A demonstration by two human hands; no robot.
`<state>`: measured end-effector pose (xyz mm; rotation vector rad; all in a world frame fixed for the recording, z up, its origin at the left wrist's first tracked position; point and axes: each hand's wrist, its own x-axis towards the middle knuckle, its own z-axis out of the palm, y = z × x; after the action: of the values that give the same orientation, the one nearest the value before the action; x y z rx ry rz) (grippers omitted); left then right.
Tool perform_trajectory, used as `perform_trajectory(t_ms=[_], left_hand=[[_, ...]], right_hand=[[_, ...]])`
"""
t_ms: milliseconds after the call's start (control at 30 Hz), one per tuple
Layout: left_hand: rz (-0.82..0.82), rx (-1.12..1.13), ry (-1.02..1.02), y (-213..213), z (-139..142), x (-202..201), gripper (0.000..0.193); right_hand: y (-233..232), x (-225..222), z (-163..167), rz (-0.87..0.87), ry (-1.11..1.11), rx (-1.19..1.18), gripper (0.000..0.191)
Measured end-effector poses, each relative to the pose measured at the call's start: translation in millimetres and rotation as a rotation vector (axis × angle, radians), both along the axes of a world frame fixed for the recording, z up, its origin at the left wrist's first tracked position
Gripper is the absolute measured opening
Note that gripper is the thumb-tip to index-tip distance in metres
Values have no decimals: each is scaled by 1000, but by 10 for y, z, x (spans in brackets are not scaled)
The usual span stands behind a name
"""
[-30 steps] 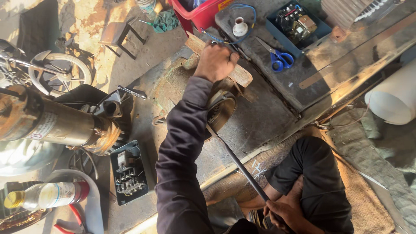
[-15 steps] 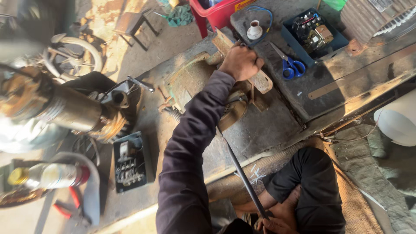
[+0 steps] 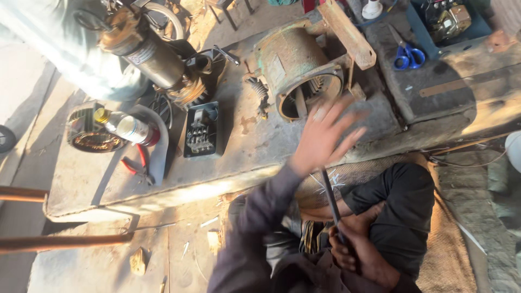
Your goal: The person sits cross-legged on the floor and uses a long file to file the inner surface of an electric motor housing on a low workbench, repeatedly pushing and pulling the file with both hands and repositioning it between strokes.
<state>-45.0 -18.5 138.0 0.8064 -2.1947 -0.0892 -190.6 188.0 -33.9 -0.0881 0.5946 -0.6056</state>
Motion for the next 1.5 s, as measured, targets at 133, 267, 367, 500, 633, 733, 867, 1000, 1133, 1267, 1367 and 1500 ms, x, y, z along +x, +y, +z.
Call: perform_trajectory(t_ms=[133,267,367,500,633,733,867,1000,1133,1267,1367,1500], left_hand=[[308,364,206,1062,-664,581,25],[574,607,356,2179,-1283,1044,30],[764,741,393,2805,-1549,1276,26],[789,763,394,2921,-1522,1339,26],[567,561,442,2489,-1225,1069,27],[451,551,426,2193,-989,757,24],[290,581,363,2012,-776,438,22],[197,694,268,1914,-828,327,26],[366,491,72,1784,-1156,659,42],[981,343,-229,1679,-1581,1379,48],[1191,477,-111,1845,-1895,1727,61],[1148,782,356,2378,-2284,1531,81]], right_hand=[[8,-90,136,-40,20,36,41],[-54,-370,212,-22,64,-23,42],[-71,-626,309,-29,160,-77,35],[-37,-732,441,-11,263,-182,31],[113,-678,456,18,352,-225,34],[339,-769,401,18,426,-239,40],[698,-997,315,16,513,-221,48],[905,-1112,254,2,624,-184,53],[898,-1009,175,5,741,-342,46],[559,-895,250,71,864,-441,44],[61,-816,518,146,883,-502,52],[-636,-603,989,162,911,-511,64]])
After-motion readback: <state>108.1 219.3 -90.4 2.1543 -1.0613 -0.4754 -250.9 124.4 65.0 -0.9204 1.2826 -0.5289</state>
